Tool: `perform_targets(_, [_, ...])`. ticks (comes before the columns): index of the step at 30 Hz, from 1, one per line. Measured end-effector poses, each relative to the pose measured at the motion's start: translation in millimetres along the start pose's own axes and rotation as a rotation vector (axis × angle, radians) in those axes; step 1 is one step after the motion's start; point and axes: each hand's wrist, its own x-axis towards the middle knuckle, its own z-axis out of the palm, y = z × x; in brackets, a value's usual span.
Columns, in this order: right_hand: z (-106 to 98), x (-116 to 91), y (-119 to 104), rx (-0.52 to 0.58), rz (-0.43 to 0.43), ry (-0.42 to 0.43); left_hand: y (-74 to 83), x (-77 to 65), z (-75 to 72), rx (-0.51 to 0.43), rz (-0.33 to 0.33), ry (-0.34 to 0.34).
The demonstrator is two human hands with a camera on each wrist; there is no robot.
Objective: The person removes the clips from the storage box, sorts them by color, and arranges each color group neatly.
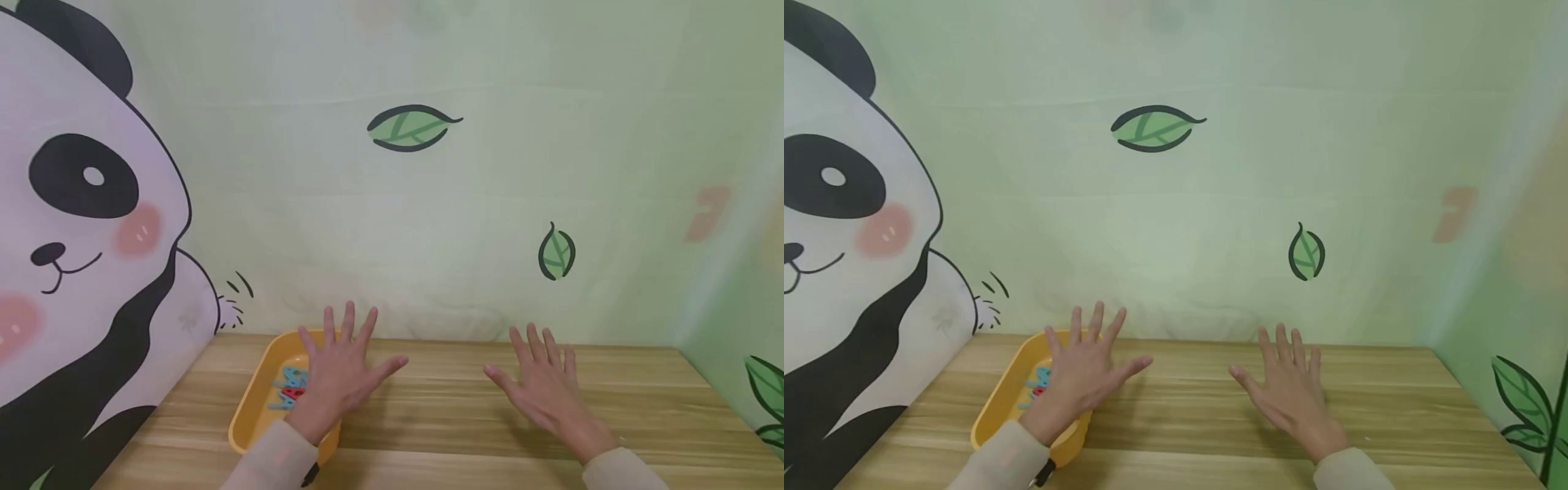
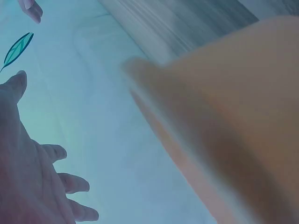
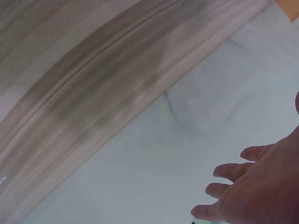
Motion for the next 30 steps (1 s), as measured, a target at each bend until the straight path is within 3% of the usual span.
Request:
perform_targets(8, [0, 2, -2, 0.008, -0.017, 0.007, -6.0, -0.2, -2.8, 0.024, 0.001, 0.020])
perform_targets(14, [-2, 6, -6, 0.028, -0.020, 0.008, -13.2, -2.0, -7.6, -0.023, 0.003, 0.049])
perform_targets(20, [-7, 10, -14, 0.105, -0.023, 0.007, -23.5, -6.1, -17.9, -0.064, 0.015, 0.058])
perform_targets(30, [-8, 17, -30, 0.227, -0.082, 0.002, -46.2, -16.0, -29.8, -0.126, 0.012, 0.136])
